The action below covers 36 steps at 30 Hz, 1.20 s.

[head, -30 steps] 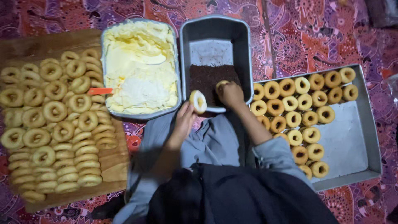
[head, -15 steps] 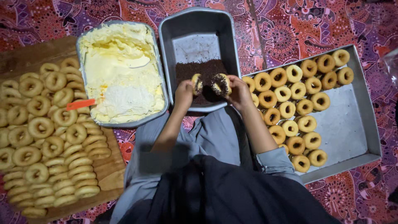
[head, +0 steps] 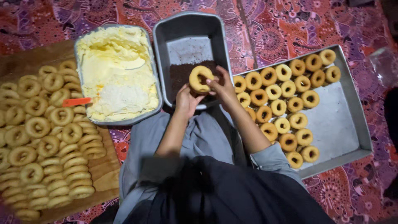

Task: The person fills ring-shaped donuts with a yellow cream and then rolls them in a dark granular topping. They handle each donut one at a time, placing the finished items onto a metal tray.

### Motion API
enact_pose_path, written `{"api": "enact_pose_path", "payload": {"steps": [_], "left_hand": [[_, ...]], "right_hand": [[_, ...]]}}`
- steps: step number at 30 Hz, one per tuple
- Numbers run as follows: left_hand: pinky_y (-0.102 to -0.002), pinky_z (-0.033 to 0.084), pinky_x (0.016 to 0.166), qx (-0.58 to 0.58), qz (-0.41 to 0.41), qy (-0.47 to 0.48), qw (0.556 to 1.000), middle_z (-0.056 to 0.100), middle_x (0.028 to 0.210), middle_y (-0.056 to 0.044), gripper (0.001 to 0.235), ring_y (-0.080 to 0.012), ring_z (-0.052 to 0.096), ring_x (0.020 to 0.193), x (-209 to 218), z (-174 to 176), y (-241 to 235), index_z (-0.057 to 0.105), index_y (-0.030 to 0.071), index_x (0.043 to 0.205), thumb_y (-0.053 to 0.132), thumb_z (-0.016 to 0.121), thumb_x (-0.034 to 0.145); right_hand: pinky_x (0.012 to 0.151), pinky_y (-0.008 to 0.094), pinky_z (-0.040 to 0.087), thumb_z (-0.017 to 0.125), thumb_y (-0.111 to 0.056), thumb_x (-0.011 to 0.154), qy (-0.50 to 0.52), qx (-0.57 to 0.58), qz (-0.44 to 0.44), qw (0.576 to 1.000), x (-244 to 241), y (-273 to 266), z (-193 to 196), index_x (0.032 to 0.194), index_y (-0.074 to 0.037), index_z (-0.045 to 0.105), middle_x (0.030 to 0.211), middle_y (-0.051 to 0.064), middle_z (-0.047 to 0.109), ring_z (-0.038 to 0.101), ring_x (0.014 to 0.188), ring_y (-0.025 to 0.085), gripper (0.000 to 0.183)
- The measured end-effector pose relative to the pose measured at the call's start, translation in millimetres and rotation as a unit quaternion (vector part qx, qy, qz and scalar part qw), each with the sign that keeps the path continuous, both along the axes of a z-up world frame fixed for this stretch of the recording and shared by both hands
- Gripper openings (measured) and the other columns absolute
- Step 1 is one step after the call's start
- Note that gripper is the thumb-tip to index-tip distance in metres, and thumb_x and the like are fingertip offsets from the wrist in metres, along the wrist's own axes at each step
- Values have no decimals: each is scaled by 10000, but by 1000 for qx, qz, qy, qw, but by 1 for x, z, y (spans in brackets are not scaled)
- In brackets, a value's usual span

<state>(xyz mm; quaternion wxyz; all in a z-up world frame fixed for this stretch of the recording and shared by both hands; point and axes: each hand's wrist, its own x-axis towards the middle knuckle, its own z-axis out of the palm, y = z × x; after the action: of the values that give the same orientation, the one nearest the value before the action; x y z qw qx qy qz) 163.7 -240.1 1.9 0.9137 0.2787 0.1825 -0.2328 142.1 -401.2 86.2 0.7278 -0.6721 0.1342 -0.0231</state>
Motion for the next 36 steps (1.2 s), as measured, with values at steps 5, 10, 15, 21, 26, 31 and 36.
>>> {"api": "enact_pose_path", "payload": {"steps": [5,10,15,21,26,31,36], "left_hand": [[-528,373,1147,463,-128,-181,858,320,1503,-342,420,-477,363,1406,4,20,-28,598,42,1293,253,678,939],[-502,291,1216,655,4,-306,690,210,1598,-375,555,-514,277,1500,-13,27,4,554,74,1398,186,776,902],[-456,393,1178,712,63,-225,663,351,1588,-270,423,-410,397,1475,-71,17,106,627,57,1358,90,732,949],[-396,472,1095,785,169,-173,571,476,1418,-219,297,-326,503,1296,-166,-20,210,637,-26,1285,22,672,994],[-317,537,862,692,279,37,664,539,1213,-115,304,-204,614,991,-227,-56,281,607,-17,1258,49,590,962],[-326,559,830,666,318,62,672,587,1158,-154,317,-245,626,971,-245,-82,311,599,-80,1198,39,663,911],[-515,461,982,761,305,145,553,422,1373,-261,687,-407,494,1190,-230,-104,332,464,-42,1377,217,792,832]], "right_hand": [[871,427,656,714,-162,919,66,385,-99,915,-29,-83,-83,1156,-67,565,1132,102,666,734,1001,254,295],[760,352,621,663,-254,947,36,395,-251,883,-113,-255,-121,1143,-87,650,1085,65,708,706,974,214,258],[869,462,619,671,-89,918,-29,182,-342,921,-206,-392,-110,1014,-47,641,1089,124,662,664,1004,300,110],[799,440,578,655,-122,919,195,120,-343,911,-230,-425,-101,1171,-48,661,1099,88,676,666,983,280,263],[916,511,578,696,-123,1037,230,128,-205,943,-222,-413,-103,1344,34,609,1044,101,550,628,983,277,355],[864,564,535,702,-110,847,350,-107,-286,885,-203,-397,-85,1535,-83,354,1089,141,626,616,959,297,772],[1049,552,399,823,-159,831,219,-525,-389,725,-183,-346,-69,1374,42,573,1292,278,526,484,1225,469,631]]}}
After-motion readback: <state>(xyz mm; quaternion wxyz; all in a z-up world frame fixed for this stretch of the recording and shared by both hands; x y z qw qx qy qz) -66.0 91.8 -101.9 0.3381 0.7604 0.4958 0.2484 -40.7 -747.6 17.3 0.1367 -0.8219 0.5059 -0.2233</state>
